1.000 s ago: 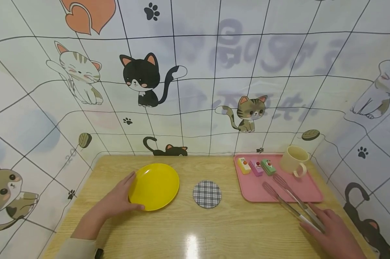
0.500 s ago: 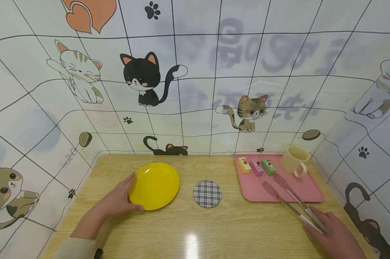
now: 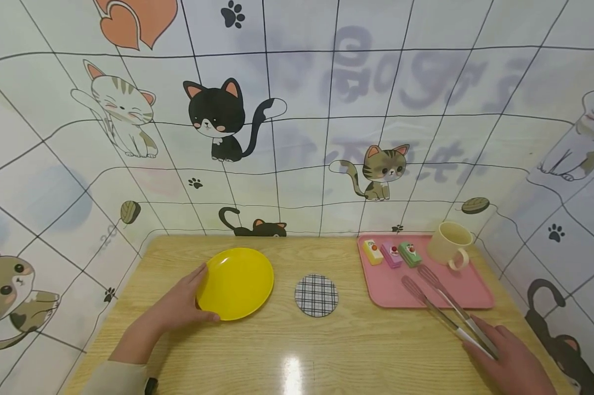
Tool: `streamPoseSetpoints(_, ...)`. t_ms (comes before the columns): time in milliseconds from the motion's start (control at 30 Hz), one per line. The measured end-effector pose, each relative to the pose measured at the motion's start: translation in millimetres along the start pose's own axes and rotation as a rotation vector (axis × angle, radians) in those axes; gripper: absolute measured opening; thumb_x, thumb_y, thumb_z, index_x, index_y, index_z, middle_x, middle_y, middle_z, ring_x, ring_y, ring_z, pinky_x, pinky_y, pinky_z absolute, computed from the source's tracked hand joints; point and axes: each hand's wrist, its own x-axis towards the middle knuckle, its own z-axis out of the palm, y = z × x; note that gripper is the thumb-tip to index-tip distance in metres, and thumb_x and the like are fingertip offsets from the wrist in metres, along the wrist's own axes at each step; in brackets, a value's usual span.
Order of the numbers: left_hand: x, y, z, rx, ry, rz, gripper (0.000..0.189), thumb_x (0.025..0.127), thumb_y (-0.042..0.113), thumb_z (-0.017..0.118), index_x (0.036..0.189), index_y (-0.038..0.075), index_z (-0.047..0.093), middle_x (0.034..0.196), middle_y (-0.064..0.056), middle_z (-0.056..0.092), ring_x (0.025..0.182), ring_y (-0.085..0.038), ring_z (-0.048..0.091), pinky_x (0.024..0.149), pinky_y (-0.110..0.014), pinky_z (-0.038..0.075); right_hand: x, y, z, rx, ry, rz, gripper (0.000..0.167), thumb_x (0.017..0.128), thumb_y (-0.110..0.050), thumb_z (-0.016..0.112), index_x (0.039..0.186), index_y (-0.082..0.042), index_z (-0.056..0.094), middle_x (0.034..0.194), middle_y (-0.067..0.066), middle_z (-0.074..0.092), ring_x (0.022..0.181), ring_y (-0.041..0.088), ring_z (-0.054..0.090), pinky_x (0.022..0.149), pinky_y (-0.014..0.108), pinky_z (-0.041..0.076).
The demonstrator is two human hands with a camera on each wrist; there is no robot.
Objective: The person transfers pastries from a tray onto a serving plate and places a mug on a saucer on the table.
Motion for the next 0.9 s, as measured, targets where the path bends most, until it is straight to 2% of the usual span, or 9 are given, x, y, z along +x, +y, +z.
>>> streamPoseSetpoints(267, 1.9, 0.4, 0.2, 0.017, 0.008, 0.004, 0.139, 0.076, 0.065, 0.096, 0.171, -0.007, 0.026, 0.18, -0.026, 0.022, 0.161, -0.054, 0.029, 0.128, -0.07, 0.029, -3.0, -1.1, 2.5, 0.0, 0.049, -0.011, 0.085, 0.106, -0.061, 0.068, 0.152, 0.01, 0.054, 0.092, 0.006, 0.056, 0.075, 0.021, 0.046, 0.061, 0.039, 0.038)
streamPoseSetpoints(400, 2.4, 0.8, -0.2, 0.016, 0.002, 0.002, 0.139, 0.076, 0.065, 0.097, 0.171, -0.007, 0.026, 0.18, -0.026, 0.022, 0.161, -0.055, 0.028, 0.128, -0.07, 0.029, -4.6, -7.3, -0.2, 0.009, 0.055, -0.001, 0.086, 0.107, -0.063, 0.065, 0.154, 0.008, 0.052, 0.097, 0.008, 0.059, 0.078, 0.022, 0.049, 0.062, 0.04, 0.04)
streamPoseSetpoints(567, 2.3, 2.3, -0.3, 0.024, 0.0, 0.008, 0.139, 0.076, 0.064, 0.097, 0.17, -0.008, 0.027, 0.179, -0.028, 0.023, 0.16, -0.055, 0.03, 0.127, -0.07, 0.03, -7.6, -21.2, -2.2, 0.006, 0.161, -0.062, 0.077, 0.105, -0.055, 0.072, 0.15, 0.007, 0.059, 0.107, 0.015, 0.067, 0.082, 0.023, 0.056, 0.064, 0.043, 0.048)
streamPoseSetpoints(700, 1.8, 3.1, -0.8, 0.028, 0.0, 0.013, 0.137, 0.076, 0.063, 0.097, 0.17, -0.009, 0.028, 0.179, -0.028, 0.024, 0.16, -0.055, 0.03, 0.128, -0.07, 0.03, -9.1, -36.3, -1.2, 0.003, 0.27, -0.12, 0.067, 0.1, -0.043, 0.083, 0.144, 0.005, 0.066, 0.102, 0.013, 0.067, 0.078, 0.022, 0.054, 0.061, 0.042, 0.047)
streamPoseSetpoints(800, 1.3, 4.1, -1.5, 0.026, -0.003, 0.012, 0.137, 0.076, 0.062, 0.098, 0.17, -0.01, 0.027, 0.179, -0.029, 0.024, 0.16, -0.055, 0.029, 0.128, -0.07, 0.03, -8.4, -46.8, -0.9, 0.013, 0.304, -0.148, 0.064, 0.099, -0.039, 0.084, 0.143, 0.004, 0.068, 0.105, 0.017, 0.069, 0.08, 0.031, 0.062, 0.064, 0.051, 0.055)
streamPoseSetpoints(900, 1.0, 4.9, -1.9, 0.022, -0.004, 0.011, 0.137, 0.076, 0.061, 0.099, 0.169, -0.011, 0.027, 0.178, -0.03, 0.024, 0.16, -0.056, 0.029, 0.128, -0.07, 0.029, -6.8, -56.4, -0.3, 0.022, 0.312, -0.161, 0.064, 0.101, -0.04, 0.082, 0.145, 0.002, 0.067, 0.123, 0.026, 0.071, 0.1, 0.05, 0.071, 0.08, 0.07, 0.059)
